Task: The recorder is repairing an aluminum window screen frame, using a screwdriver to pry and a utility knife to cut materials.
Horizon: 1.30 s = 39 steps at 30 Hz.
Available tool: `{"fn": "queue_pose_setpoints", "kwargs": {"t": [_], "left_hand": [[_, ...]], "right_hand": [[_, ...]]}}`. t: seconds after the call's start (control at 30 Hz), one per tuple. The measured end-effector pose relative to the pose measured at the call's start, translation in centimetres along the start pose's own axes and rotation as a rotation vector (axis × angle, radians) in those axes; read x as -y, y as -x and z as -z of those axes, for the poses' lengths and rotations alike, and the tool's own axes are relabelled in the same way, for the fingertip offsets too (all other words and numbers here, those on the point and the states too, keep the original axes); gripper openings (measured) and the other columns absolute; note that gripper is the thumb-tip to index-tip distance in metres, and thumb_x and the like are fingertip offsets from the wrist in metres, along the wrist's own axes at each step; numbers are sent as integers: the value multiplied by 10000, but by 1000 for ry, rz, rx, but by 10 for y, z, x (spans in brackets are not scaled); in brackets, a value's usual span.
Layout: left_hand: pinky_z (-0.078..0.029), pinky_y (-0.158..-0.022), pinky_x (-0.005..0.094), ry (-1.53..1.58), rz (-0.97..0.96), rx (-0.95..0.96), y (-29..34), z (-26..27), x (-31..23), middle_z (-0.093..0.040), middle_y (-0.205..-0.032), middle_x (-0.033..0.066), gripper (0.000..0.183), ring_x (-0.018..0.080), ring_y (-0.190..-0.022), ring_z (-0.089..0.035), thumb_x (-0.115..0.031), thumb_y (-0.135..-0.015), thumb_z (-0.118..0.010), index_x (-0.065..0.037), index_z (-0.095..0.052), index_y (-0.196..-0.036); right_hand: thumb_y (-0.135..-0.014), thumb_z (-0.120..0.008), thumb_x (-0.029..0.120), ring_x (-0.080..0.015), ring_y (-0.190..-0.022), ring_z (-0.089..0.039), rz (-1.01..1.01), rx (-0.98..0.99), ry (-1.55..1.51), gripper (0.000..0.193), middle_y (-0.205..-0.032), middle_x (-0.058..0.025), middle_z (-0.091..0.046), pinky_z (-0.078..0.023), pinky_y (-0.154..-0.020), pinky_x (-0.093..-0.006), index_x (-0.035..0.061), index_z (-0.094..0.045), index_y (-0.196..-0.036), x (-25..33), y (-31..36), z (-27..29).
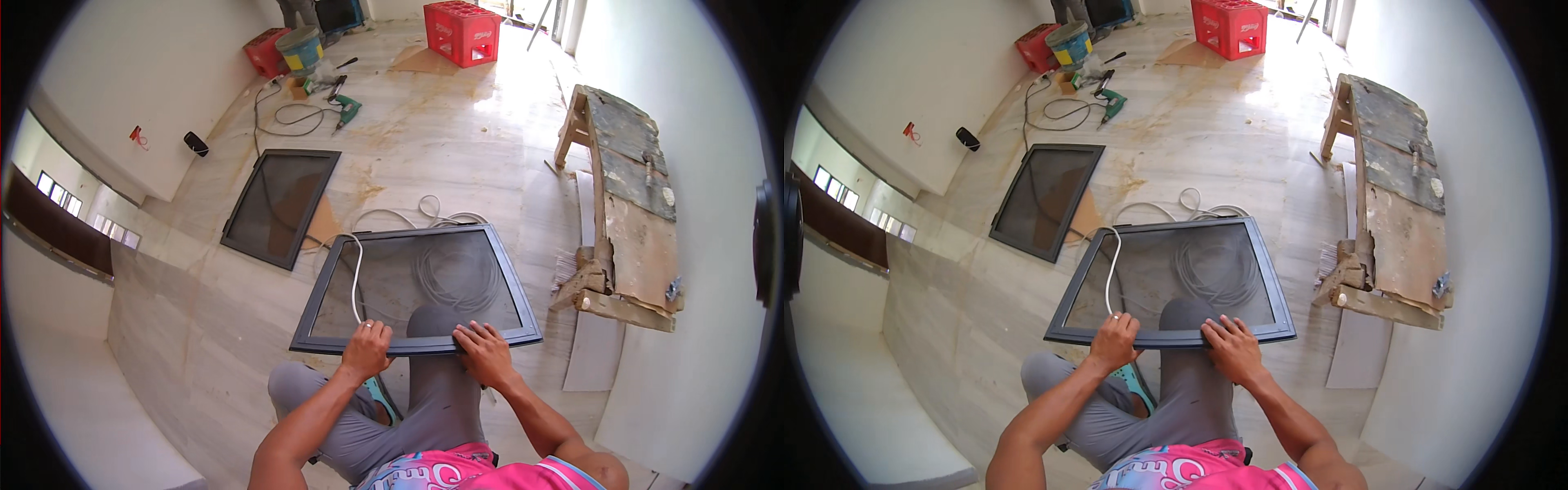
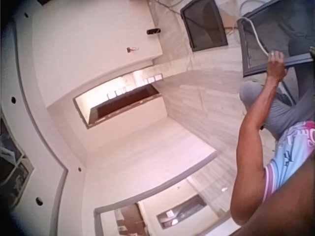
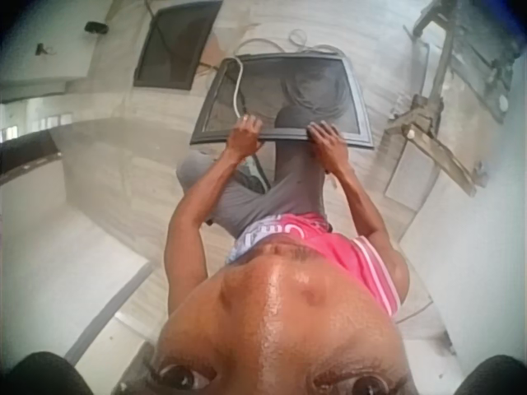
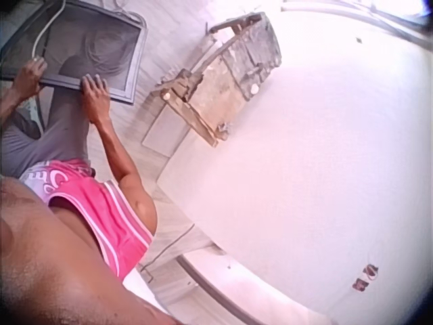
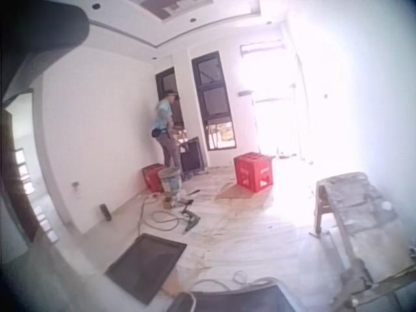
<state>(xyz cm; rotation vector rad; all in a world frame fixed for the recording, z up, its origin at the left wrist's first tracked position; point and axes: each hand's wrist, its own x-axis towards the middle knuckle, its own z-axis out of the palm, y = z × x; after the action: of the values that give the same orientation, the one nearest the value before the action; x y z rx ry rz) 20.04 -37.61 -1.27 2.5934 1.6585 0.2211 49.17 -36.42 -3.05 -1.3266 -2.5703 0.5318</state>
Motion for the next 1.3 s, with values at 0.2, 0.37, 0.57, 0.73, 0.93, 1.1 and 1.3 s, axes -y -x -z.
{"fn": "queue_pose_setpoints", "kwargs": {"t": [0.2, 0.37, 0.57, 0.73, 0.93, 1.1, 1.3], "left_hand": [[-508, -765, 400, 136, -39, 8, -6, -1, 7, -567, -796, 133, 362, 309, -832, -600, -293, -670, -791, -40, -556, -780], [-505, -764, 394, 122, 46, 0, -6, 2, 6, -564, -803, 135, 362, 312, -832, -598, -298, -683, -786, -36, -548, -761], [-499, -811, 403, 111, 55, -68, -8, 2, 11, -562, -857, 147, 337, 329, -891, -591, -275, -699, -773, -32, -549, -764], [-500, -733, 410, 203, 30, -112, -13, 11, 18, -566, -770, 122, 330, 327, -783, -588, -239, -660, -795, -41, -548, -754], [-501, -692, 410, 227, 26, -74, -16, 18, 13, -576, -724, 121, 330, 324, -728, -600, -277, -686, -779, -44, -548, -718], [-500, -690, 418, 240, 27, -14, -19, 15, 14, -582, -727, 132, 339, 333, -727, -603, -288, -686, -777, -44, -544, -716], [-510, -768, 438, 263, 84, 180, -21, 22, 12, -602, -791, 147, 382, 339, -803, -614, -325, -689, -781, -33, -558, -790]], "right_hand": [[-802, -729, 220, -291, -1312, -500, 9, -18, 11, 552, -1377, -50, -578, -355, -1110, -459, 129, -556, -1319, 0, 2, 4], [-801, -732, 211, -290, -1307, -505, 8, -26, -2, 553, -1372, -53, -581, -363, -1104, -456, 125, -556, -1318, 2, -4, 9], [-814, -724, 222, -289, -1296, -516, 5, -49, -20, 535, -1364, -57, -585, -369, -1100, -450, 119, -560, -1313, 7, -11, 6], [-827, -714, 241, -286, -1275, -536, 14, -56, -14, 510, -1347, -61, -597, -381, -1092, -440, 116, -569, -1299, 12, -16, 21], [-827, -714, 254, -278, -1262, -548, 17, -34, 8, 484, -1325, -55, -614, -393, -1085, -427, 128, -586, -1275, 13, -17, 32], [-833, -711, 256, -280, -1261, -551, 20, -43, 26, 473, -1312, -51, -620, -401, -1073, -421, 132, -580, -1270, 13, -17, 39], [-832, -712, 269, -279, -1269, -544, 24, -49, 14, 494, -1310, -46, -621, -398, -1074, -424, 136, -563, -1284, 10, -12, 27]]}}
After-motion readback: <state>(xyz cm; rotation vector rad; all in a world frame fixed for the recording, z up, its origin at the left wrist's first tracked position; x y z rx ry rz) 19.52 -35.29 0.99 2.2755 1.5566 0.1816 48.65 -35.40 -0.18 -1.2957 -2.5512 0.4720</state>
